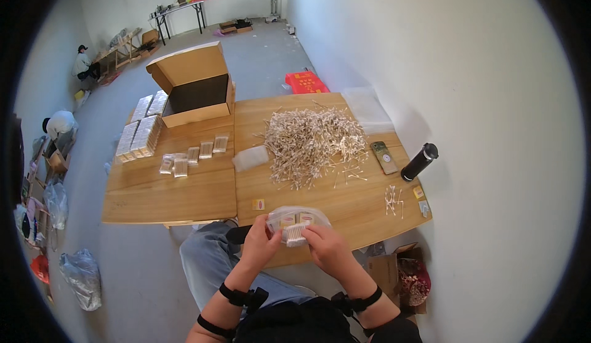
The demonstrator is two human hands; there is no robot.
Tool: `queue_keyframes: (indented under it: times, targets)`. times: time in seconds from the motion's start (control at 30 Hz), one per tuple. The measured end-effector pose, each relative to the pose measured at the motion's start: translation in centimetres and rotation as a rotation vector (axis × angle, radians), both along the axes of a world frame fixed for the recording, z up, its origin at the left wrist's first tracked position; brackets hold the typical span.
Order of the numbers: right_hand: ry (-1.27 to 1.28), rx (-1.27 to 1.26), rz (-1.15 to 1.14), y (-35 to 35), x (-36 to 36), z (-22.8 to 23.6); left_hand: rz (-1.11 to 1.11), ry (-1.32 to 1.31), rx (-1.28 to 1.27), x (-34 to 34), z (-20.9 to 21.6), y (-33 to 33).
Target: Pack and organize hygiene product packets into a large box.
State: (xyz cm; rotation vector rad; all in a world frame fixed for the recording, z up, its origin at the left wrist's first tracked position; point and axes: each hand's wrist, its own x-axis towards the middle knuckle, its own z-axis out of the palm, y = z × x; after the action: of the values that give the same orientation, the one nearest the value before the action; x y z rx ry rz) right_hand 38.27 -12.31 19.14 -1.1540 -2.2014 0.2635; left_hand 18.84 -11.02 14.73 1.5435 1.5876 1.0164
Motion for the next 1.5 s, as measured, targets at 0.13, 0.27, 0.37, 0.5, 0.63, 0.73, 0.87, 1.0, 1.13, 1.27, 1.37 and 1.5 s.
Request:
queue_keyframes:
  times: [0.13,0.27,0.37,0.5,0.63,0.73,0.87,1.0,1.13,1.27,1.37,1.5]
  targets:
    - [-0.073,0.070,-0.030,1.1,-2.1,-0.9,0.062,-0.057,0.176,0.2,-1.8,-0.4]
    - [-0.090,0.011,-0.063,2.7,-2.9,-3.0,0.103,-0.105,0.199,0.7,-1.0,-1.0]
    - [-0.152,-0.044,0.038,2.8,-2.9,-3.5,0.075,-0.158,0.114,0.5,-1.0,-1.4]
    - [-0.132,-0.098,0.143,3.0,-3.1,-2.8,0.054,-0.106,0.236,0.4,-1.3,-1.5]
    - [-0.176,-0.254,0.139,4.5,-3.5,-4.0,0.047,-0.150,0.236,1.3,-1.4,-1.0]
    - [-0.311,-0.285,0.262,5.4,-3.6,-4.9,0.014,-0.246,0.135,1.5,-0.7,-1.1]
    - [-0.389,-0.308,0.265,5.8,-4.4,-3.8,-0.034,-0.267,0.042,0.6,-1.0,-1.4]
    - [-0.386,-0.499,0.236,6.7,-5.0,-2.8,-0.332,-0.316,-0.070,-2.8,0.8,0.9]
    - [-0.377,-0.452,0.218,7.7,-5.2,-2.5,0.032,-0.294,-0.067,-12.3,-4.9,7.8]
    - [-0.429,-0.519,0.154,7.8,-5.8,-3.1,0.565,0.265,-0.001,-26.5,-13.9,15.9]
    - [-0.425,-0.530,0.035,7.5,-5.1,-4.8,0.735,0.494,-0.047,-29.4,-14.0,19.1]
    - [-0.552,-0.683,-0.016,7.8,-5.6,-4.7,0.790,0.452,-0.243,-31.6,-15.1,20.4]
